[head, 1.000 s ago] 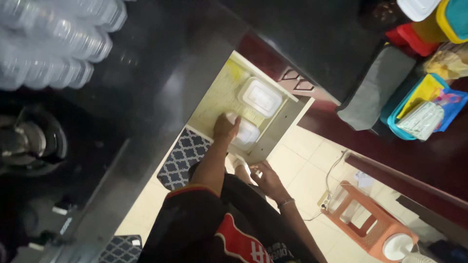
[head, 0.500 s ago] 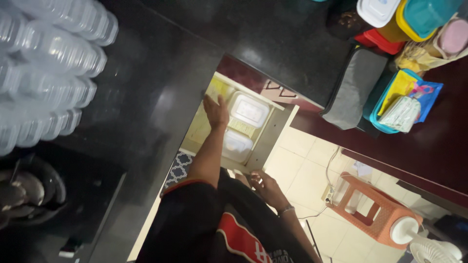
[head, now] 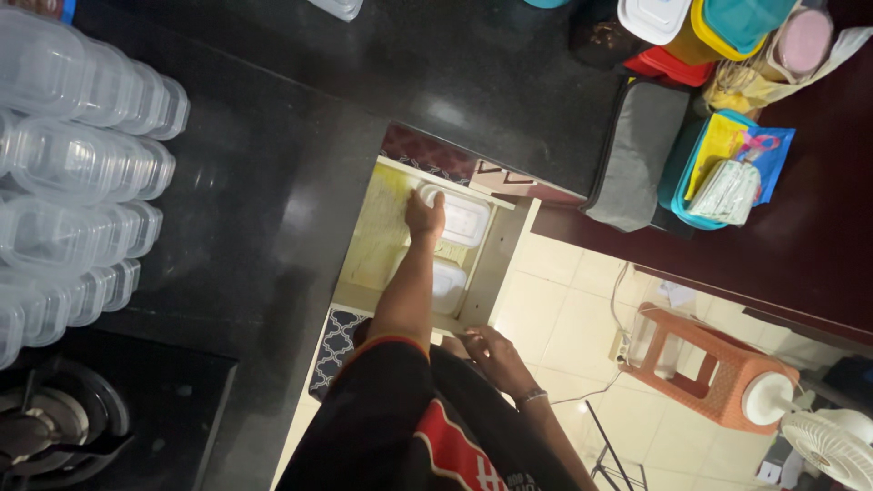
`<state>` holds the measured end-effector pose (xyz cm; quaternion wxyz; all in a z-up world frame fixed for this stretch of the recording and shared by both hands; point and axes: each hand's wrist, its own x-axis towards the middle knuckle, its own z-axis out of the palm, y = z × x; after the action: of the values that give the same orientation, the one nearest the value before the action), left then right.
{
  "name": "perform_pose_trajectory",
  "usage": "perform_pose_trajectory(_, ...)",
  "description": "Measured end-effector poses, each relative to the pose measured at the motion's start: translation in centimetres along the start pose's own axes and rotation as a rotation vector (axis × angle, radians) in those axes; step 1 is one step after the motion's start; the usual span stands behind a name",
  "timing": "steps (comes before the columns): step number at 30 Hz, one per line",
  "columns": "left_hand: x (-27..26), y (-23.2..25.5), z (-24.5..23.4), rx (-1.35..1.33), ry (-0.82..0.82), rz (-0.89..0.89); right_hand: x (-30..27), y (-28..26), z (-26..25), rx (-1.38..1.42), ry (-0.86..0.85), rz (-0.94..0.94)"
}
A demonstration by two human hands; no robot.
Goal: The person stacks clear plastic food containers on the kitchen counter, pairs containers with their lids, opens a lower drawer, and places the lidded containers into the drawer one at a time, repeating the pick-lid-place cycle across the counter.
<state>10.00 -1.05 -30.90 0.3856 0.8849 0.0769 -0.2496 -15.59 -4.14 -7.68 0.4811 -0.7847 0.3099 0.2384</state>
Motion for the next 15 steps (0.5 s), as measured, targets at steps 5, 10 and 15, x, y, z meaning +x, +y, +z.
perform_pose_trajectory(5,-2.4,1.7,-0.5,0.033,-0.054,-0.126,0.2,0.7,0.3,-0.017,0.006,-0.009)
perform_pose_trajectory(10,-3.9,1.5,-0.6,-0.015,0.059,-0.085,-0.4,1.5,0.9,-0.051,0.016,-0.016)
perform_pose_trajectory(15,-4.0,0.6,1.1,0.052,0.146,0.061,-1.1,1.3,1.0,-0.048,-0.049,-0.01)
